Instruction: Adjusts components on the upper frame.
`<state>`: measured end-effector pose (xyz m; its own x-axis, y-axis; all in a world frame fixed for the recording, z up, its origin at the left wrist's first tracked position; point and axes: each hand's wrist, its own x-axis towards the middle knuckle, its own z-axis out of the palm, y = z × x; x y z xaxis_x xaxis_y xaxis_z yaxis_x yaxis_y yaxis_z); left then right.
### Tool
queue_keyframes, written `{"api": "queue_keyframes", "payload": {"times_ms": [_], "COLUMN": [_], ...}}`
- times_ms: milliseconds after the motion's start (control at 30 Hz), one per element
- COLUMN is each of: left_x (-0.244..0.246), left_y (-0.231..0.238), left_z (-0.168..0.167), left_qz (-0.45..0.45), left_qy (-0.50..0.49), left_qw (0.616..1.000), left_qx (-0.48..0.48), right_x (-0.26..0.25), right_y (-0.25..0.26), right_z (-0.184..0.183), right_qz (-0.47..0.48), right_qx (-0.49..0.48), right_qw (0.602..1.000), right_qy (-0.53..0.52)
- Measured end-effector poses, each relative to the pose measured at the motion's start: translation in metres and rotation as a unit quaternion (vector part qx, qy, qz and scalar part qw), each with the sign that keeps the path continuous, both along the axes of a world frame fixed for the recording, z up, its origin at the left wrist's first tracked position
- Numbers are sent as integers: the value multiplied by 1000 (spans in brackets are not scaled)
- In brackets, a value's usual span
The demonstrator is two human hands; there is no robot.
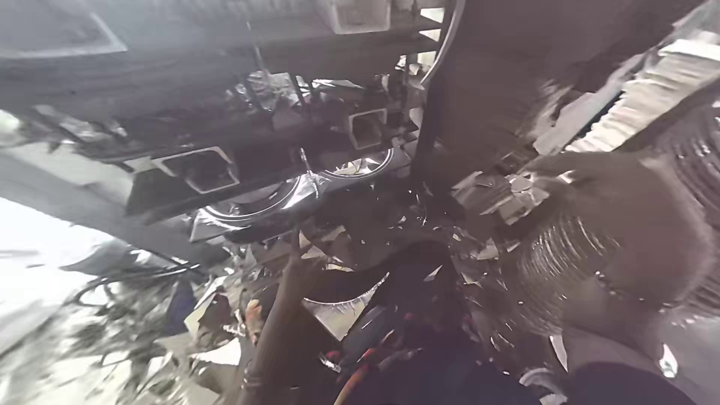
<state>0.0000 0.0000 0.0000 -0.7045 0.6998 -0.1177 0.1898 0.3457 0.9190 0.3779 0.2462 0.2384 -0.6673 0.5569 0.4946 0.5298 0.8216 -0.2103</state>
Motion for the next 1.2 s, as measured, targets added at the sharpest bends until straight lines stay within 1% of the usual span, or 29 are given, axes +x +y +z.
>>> {"api": "queue_keyframes", "payload": {"times_ms": [67,100,167,200,233,300,333,367,400,433,467,500,533,567,633,733,767,833,933,1067,1133,1200], "left_x": [-9,-14,-28,-36,-43,-55,-60,-65,-66,-64,-61,-59,-60,-61,-69,-79,-79,-80,-82,-84,-83,-82], "left_y": [-13,-19,-28,-30,-32,-35,-36,-34,-31,-29,-29,-30,-31,-32,-33,-29,-27,-23,-20,-23,-23,-22], "left_z": [-6,-10,-32,-42,-47,-59,-64,-66,-65,-64,-65,-65,-66,-65,-66,-65,-64,-63,-62,-67,-64,-62], "left_qz": [51,74,96,94,90,87,92,97,102,105,106,106,106,115,132,157,160,154,156,157,153,150], "left_qy": [27,13,-33,-87,-165,-320,-351,-354,-333,-312,-291,-279,-272,-270,-285,-326,-338,-353,-359,-372,-373,-375], "left_qw": [998,997,994,988,973,913,894,890,901,913,923,928,930,930,924,910,907,906,905,899,901,901], "left_qx": [-19,-18,39,90,136,236,263,271,259,242,228,223,223,223,216,200,191,175,168,169,163,159], "right_x": [-25,-38,-78,-105,-135,-199,-232,-269,-307,-338,-363,-390,-414,-434,-458,-465,-463,-454,-437,-415,-406,-405], "right_y": [17,28,42,46,45,27,11,-7,-18,-21,-12,-3,2,4,6,8,9,12,10,7,4,0], "right_z": [-24,-39,-74,-100,-128,-171,-181,-183,-191,-216,-264,-299,-313,-313,-298,-278,-277,-284,-295,-304,-303,-292], "right_qz": [49,75,113,145,178,232,232,205,178,171,198,214,214,211,215,241,245,251,253,263,227,138], "right_qx": [-50,-74,-158,-201,-241,-305,-320,-318,-292,-250,-187,-145,-128,-135,-167,-192,-185,-155,-98,-79,-112,-176], "right_qw": [996,991,971,956,937,899,888,884,889,909,946,962,967,966,957,936,936,944,959,959,961,961], "right_qy": [-45,-80,-142,-160,-179,-213,-235,-275,-304,-285,-174,-89,-57,-56,-97,-169,-171,-148,-81,-65,-114,-162]}}
